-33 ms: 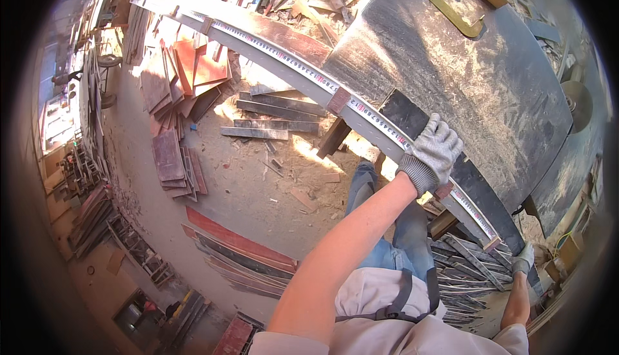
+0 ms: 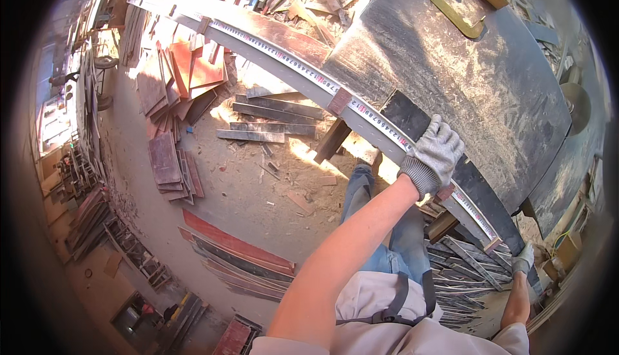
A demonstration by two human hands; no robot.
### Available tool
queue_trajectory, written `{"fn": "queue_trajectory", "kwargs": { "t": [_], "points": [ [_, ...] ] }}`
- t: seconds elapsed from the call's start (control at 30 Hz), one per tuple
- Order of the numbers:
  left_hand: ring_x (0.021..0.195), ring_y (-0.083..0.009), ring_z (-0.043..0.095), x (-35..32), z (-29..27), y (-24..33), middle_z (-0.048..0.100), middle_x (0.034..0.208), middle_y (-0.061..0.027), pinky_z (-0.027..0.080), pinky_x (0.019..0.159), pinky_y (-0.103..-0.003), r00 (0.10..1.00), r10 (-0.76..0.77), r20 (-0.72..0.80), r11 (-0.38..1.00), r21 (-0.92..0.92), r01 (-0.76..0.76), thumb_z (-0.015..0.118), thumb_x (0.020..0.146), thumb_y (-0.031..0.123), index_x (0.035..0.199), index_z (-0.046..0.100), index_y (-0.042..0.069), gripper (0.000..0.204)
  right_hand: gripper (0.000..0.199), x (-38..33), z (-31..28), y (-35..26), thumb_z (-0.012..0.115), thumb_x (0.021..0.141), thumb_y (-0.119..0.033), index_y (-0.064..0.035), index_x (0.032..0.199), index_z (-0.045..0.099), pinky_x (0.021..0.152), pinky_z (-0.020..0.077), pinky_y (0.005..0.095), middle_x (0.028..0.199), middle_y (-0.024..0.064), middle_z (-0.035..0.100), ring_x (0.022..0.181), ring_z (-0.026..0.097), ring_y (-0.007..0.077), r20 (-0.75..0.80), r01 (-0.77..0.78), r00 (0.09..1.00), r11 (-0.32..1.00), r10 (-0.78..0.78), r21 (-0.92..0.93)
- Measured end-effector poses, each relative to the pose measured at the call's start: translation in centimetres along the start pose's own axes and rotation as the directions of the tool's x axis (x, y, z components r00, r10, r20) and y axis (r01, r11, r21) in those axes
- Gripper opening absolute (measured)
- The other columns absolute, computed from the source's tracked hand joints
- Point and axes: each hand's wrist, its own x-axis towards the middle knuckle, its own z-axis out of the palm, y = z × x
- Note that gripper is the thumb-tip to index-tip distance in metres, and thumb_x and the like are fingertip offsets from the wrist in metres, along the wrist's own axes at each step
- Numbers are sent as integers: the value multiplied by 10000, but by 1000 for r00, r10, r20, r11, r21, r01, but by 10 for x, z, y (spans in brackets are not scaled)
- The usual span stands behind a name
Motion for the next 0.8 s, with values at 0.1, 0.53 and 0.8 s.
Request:
{"fn": "queue_trajectory", "kwargs": {
  "t": [0.1, 0.53, 0.8],
  "points": [
    [1284, -353, 568, 5, 3, -1, 656, 1210, -146, 270, 1281, -590, 1000, 19, 16, 999, -26, -19, 629, 880, 312, 1211, 666, 17, 445, 911, 3, 4, -8, 934, 621, -117, -45, 1445, 553, 1109, 516, 435, 1346, 222, 659, 1291, 615, 401, -33, -78, 997, 994, 76, -71],
    [1163, -298, 621, 14, 16, -5, 686, 1154, -70, 422, 1129, -486, 990, 76, -121, 997, -8, -78, 680, 923, 266, 1197, 720, 142, 304, 530, 19, 9, -48, 805, 697, -82, -56, 1199, 639, 1019, 544, 476, 1225, 197, 651, 1210, 634, 393, -43, -67, 997, 996, 64, -65],
    [1208, -324, 626, 17, 32, -10, 713, 1203, -73, 453, 1122, -487, 983, 117, -144, 989, 107, -102, 704, 942, 249, 1253, 736, 159, 326, 452, 21, -15, -54, 751, 798, -88, -31, 1231, 636, 1012, 549, 440, 1237, 193, 670, 1204, 664, 347, -45, 37, 998, 986, -45, -165]
  ]
}}
